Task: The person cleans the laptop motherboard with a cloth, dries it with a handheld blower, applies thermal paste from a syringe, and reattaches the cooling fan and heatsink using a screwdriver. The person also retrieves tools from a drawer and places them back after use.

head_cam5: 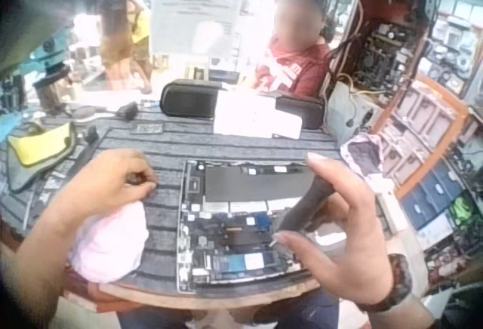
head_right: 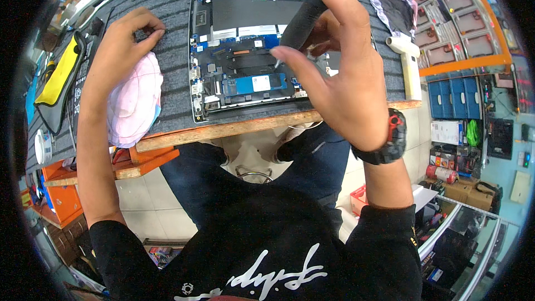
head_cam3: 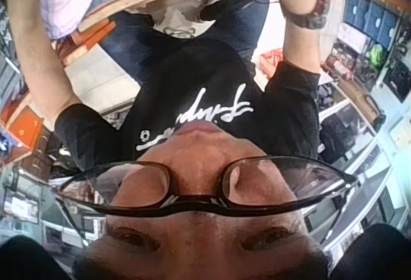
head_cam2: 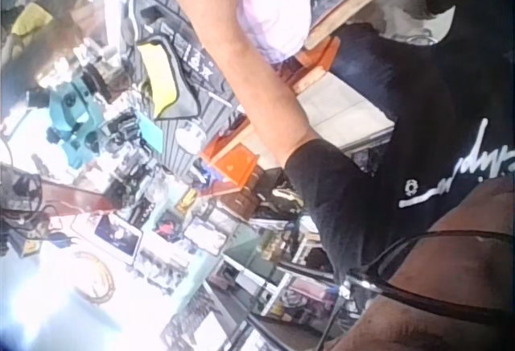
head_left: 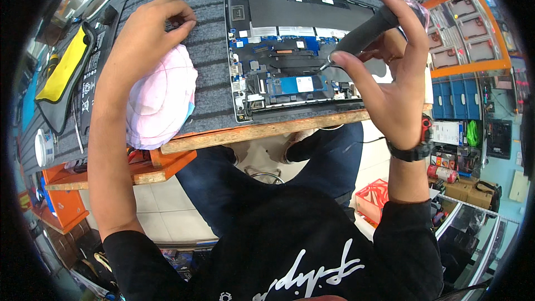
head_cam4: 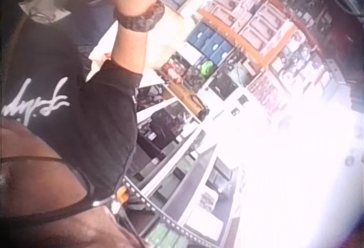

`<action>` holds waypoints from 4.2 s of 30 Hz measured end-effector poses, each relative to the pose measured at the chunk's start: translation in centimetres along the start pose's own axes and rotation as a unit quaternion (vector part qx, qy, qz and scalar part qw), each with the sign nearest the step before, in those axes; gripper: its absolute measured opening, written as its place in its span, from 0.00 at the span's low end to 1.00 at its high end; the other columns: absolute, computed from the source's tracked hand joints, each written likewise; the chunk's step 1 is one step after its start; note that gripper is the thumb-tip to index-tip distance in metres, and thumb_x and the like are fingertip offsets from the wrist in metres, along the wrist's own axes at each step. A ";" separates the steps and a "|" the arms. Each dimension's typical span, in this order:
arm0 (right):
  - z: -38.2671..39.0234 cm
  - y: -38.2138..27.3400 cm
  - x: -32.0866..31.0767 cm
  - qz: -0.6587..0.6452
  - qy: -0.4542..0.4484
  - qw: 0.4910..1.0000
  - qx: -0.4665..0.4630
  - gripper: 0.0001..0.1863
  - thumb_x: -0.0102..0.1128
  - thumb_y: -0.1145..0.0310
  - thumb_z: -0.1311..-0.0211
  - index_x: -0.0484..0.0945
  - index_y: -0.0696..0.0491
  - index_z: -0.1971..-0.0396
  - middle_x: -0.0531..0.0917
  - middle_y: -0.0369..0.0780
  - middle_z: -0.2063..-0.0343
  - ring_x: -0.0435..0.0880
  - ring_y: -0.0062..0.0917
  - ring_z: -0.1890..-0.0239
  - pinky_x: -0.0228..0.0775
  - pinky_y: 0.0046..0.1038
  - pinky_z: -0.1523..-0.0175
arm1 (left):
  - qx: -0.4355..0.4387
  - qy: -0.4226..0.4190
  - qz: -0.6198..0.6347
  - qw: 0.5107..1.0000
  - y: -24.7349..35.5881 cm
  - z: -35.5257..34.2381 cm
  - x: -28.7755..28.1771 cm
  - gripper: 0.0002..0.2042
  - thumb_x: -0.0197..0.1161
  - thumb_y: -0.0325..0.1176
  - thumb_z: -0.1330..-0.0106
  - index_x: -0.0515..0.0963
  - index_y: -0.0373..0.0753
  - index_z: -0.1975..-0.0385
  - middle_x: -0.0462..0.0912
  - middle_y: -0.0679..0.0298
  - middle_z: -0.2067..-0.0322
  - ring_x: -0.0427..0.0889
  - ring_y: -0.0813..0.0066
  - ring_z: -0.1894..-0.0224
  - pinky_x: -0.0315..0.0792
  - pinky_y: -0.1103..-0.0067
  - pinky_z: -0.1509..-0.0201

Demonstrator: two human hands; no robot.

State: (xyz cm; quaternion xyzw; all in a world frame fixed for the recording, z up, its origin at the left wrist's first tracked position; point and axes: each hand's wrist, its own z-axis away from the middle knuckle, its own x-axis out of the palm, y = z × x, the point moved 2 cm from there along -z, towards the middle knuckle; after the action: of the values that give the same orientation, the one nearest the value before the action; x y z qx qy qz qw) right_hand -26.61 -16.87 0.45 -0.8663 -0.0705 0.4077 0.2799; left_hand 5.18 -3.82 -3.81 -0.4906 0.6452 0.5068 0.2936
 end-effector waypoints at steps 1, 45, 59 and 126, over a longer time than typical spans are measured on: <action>0.0 0.0 0.0 0.009 0.010 1.000 -0.012 0.46 0.71 0.81 0.39 0.53 0.52 0.25 0.85 0.46 0.53 0.88 0.29 0.51 0.80 0.28 0.48 | 0.000 0.006 0.008 1.000 -0.2 0.0 0.0 0.07 0.66 0.25 0.35 0.81 0.29 0.62 0.84 0.56 0.63 0.84 0.60 0.58 0.76 0.71 0.50; -9.5 -4.5 -4.3 0.254 -0.443 0.844 -0.164 0.11 0.71 0.67 0.37 0.83 0.58 0.60 0.86 0.44 0.66 0.85 0.35 0.66 0.75 0.32 0.60 | -0.108 0.058 0.304 0.945 -5.7 1.3 -2.8 0.14 0.69 0.35 0.30 0.85 0.35 0.49 0.88 0.65 0.58 0.85 0.79 0.52 0.75 0.80 0.42; -9.1 -6.2 -1.3 0.071 -0.086 0.984 -0.137 0.17 0.72 0.67 0.35 0.85 0.56 0.48 0.87 0.38 0.57 0.84 0.19 0.56 0.73 0.19 0.49 | -0.030 0.074 0.648 0.757 -0.2 1.4 -2.1 0.13 0.70 0.34 0.30 0.84 0.33 0.52 0.88 0.60 0.61 0.88 0.71 0.61 0.82 0.77 0.52; -14.0 -12.3 1.6 0.386 -0.495 0.767 -0.135 0.16 0.66 0.60 0.30 0.84 0.58 0.57 0.86 0.46 0.74 0.84 0.36 0.74 0.77 0.35 0.66 | -0.068 0.200 0.520 0.828 1.4 1.0 -1.8 0.28 0.51 0.51 0.21 0.76 0.27 0.41 0.85 0.51 0.52 0.83 0.66 0.48 0.76 0.72 0.39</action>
State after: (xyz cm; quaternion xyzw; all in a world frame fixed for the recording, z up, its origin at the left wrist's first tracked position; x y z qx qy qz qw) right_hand -13.85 -12.03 13.21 -0.5276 0.0869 0.8397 -0.0950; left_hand 4.40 -2.27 -1.99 -0.1920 0.8133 0.5177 -0.1833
